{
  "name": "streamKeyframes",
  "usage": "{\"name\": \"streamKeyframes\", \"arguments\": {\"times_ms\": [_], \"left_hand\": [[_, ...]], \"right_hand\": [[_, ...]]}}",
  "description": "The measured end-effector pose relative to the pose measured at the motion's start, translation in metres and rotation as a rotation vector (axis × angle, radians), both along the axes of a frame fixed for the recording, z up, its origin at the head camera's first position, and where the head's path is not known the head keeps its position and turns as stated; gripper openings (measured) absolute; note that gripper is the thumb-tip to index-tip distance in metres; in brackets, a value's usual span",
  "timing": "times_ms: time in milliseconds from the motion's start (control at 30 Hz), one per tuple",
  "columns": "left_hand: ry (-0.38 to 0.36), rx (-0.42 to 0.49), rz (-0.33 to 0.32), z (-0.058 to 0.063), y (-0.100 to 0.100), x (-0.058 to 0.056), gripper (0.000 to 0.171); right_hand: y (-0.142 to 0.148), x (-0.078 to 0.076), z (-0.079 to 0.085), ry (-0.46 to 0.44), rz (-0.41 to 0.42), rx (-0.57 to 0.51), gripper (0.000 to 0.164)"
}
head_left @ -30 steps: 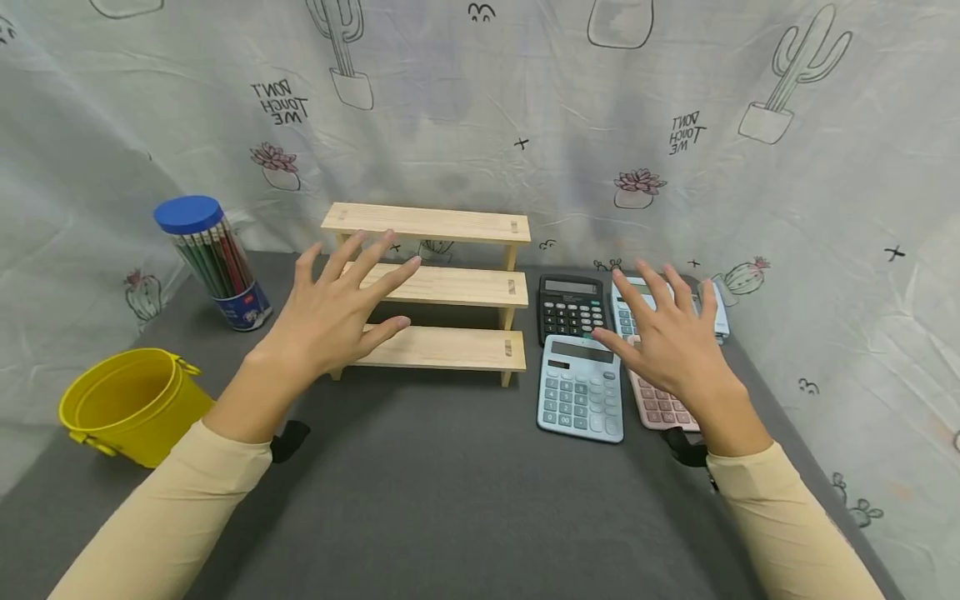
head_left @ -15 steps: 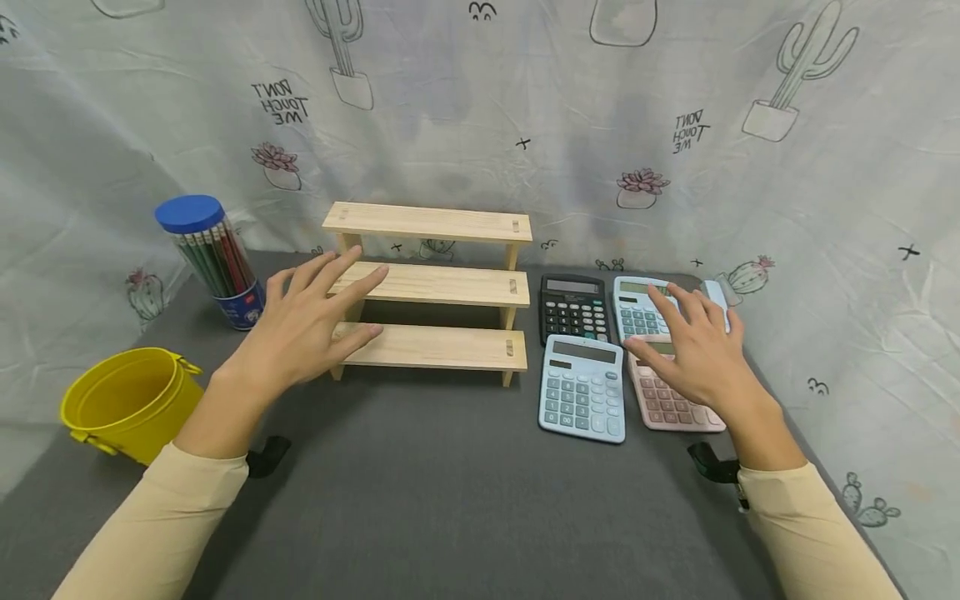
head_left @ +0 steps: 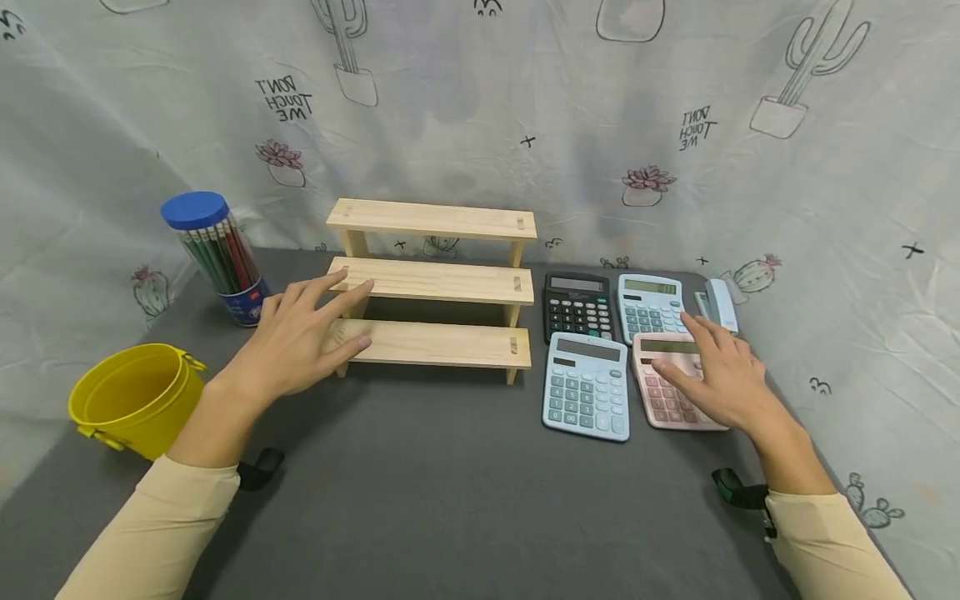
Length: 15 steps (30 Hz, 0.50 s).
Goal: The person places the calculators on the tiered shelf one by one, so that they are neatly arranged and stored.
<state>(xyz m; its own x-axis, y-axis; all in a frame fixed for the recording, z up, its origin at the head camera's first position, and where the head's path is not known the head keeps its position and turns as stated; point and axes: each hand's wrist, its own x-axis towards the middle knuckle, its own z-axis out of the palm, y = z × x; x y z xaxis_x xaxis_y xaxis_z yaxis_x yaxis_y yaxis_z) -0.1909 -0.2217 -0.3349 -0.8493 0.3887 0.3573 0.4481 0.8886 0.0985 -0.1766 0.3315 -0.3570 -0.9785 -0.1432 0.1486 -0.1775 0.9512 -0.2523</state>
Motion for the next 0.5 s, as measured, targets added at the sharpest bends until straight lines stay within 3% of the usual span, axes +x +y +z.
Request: {"name": "streamKeyframes", "arguments": {"times_ms": [267, 500], "left_hand": [[-0.074, 0.029, 0.002, -0.008, -0.010, 0.000, 0.065], [-0.096, 0.033, 0.019, -0.015, -0.016, 0.004, 0.066]], "right_hand": [[0.012, 0.006, -0.009, -0.128, 0.010, -0.137, 0.089], [0.009, 0.007, -0.015, -0.189, 0.013, -0.141, 0.098]]}}
